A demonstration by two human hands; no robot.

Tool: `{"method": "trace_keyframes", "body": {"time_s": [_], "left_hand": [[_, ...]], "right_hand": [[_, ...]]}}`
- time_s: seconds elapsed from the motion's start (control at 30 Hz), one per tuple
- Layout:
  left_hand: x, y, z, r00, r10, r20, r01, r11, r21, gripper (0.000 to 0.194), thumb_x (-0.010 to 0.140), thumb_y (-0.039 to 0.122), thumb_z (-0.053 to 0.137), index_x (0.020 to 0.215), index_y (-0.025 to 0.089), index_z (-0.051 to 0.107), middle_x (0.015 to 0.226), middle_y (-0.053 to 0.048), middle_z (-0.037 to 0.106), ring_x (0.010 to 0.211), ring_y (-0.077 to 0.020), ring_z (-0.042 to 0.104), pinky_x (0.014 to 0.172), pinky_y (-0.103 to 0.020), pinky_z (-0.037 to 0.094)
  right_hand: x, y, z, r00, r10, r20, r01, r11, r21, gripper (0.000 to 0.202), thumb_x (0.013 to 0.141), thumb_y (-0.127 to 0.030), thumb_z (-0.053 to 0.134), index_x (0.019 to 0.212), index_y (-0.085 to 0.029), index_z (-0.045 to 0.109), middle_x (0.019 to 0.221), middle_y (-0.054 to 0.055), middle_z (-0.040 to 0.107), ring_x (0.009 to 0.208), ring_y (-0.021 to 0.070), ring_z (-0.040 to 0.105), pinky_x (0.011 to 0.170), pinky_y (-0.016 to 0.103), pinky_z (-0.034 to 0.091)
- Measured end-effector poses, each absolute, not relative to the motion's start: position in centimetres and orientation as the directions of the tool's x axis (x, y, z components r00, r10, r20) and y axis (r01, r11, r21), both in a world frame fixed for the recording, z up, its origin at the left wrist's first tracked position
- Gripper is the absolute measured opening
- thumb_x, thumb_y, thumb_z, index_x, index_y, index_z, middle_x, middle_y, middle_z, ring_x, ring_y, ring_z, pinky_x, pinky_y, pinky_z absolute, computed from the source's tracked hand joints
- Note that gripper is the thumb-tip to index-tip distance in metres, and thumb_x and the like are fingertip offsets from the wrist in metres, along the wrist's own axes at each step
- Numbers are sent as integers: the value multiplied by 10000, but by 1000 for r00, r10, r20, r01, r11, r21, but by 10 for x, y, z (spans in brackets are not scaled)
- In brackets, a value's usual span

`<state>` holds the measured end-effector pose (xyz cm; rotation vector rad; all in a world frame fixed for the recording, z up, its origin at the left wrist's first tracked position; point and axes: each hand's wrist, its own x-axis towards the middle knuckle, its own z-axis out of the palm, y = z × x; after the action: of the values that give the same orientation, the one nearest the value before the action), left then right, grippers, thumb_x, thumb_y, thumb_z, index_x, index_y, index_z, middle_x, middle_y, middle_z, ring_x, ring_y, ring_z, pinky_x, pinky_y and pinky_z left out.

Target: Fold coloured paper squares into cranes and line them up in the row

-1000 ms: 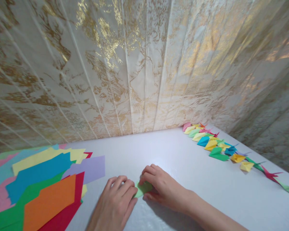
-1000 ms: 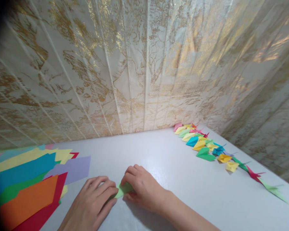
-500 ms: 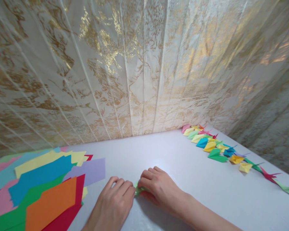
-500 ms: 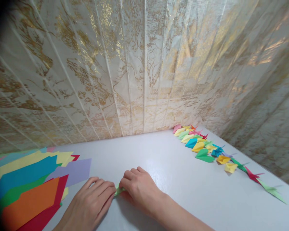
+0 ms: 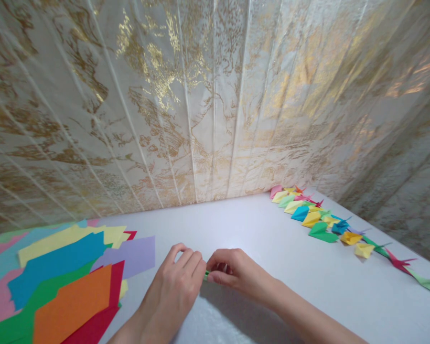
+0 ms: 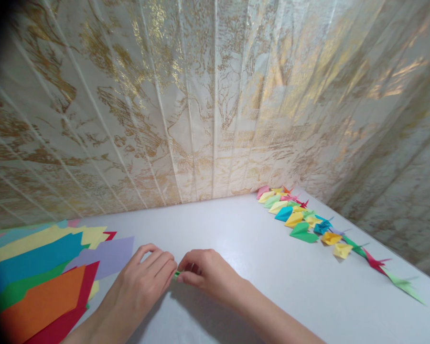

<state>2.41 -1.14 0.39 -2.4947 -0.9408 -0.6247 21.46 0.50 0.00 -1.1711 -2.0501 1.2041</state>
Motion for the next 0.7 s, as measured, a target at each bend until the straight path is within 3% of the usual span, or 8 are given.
{"method": "trace_keyframes", "body": {"time_s": [0.2, 0.33, 0.43, 0.5, 0.53, 0.57, 0.63, 0.7], "left_hand": [[22, -10, 9, 697, 467, 545, 640, -748, -176, 390, 970, -1, 329, 730, 176, 580, 668, 12, 547, 632, -180, 487, 868, -418, 354], [16, -11, 11, 640, 494, 589, 657, -749, -85, 307, 987, 38, 373, 825, 185, 588, 841, -18, 641, 810, -200, 581, 893, -408, 385], [17, -16, 4, 397, 671, 626, 712, -656, 252, 167, 1010, 240, 464, 1144, 217, 562, 1181, -77, 617, 1010, -237, 594, 882, -395, 449], [21, -22, -9, 210, 871, 443, 657, -462, 596, 346, 995, 389, 486, 1310, 249, 447, 1181, -76, 582, 851, -194, 614, 772, -354, 506], [24, -25, -17, 153, 944, 292, 581, -325, 746, 391, 988, 433, 478, 1326, 252, 404, 1109, -54, 585, 689, -152, 588, 665, -317, 510], [27, -27, -25, 133, 977, 165, 477, -209, 854, 400, 977, 469, 475, 1302, 246, 406, 1068, -40, 586, 659, -140, 583, 644, -301, 508], [32, -31, -39, 219, 975, 36, 274, -97, 957, 428, 948, 546, 487, 1230, 226, 455, 875, 1, 599, 732, -162, 610, 678, -280, 503], [35, -33, -44, 265, 964, 9, 183, -59, 981, 449, 915, 607, 509, 1161, 232, 502, 802, 10, 599, 737, -171, 608, 679, -270, 495]], "right_hand": [[216, 9, -11, -538, 825, -177, 252, -42, -967, 140, 804, -281, 694, 851, -150, 704, 626, -31, 576, 520, 106, 495, 464, 192, 426], [213, 6, -6, -493, 870, -16, 379, 199, -904, 105, 837, -179, 609, 830, -158, 711, 682, -10, 622, 552, 101, 528, 519, 187, 424], [211, 2, 1, -428, 882, 198, 465, 403, -788, 112, 818, -105, 577, 804, -166, 670, 735, -3, 638, 614, 99, 550, 595, 186, 425], [210, -1, 3, -373, 890, 262, 471, 425, -773, 84, 842, -132, 557, 808, -178, 619, 720, -13, 622, 589, 93, 545, 579, 178, 418], [209, -3, 3, -352, 895, 275, 466, 422, -778, 75, 856, -151, 544, 810, -186, 591, 706, -20, 612, 573, 90, 542, 562, 172, 412], [208, -5, 2, -343, 897, 280, 459, 420, -783, 69, 865, -162, 529, 816, -194, 565, 701, -25, 607, 565, 90, 543, 551, 168, 409], [206, -9, 0, -354, 891, 284, 446, 427, -786, 63, 868, -162, 498, 833, -206, 526, 704, -28, 609, 556, 90, 549, 538, 164, 404], [203, -12, -2, -379, 883, 276, 443, 435, -784, 61, 871, -164, 482, 846, -213, 509, 710, -27, 624, 551, 92, 552, 541, 168, 404]]}}
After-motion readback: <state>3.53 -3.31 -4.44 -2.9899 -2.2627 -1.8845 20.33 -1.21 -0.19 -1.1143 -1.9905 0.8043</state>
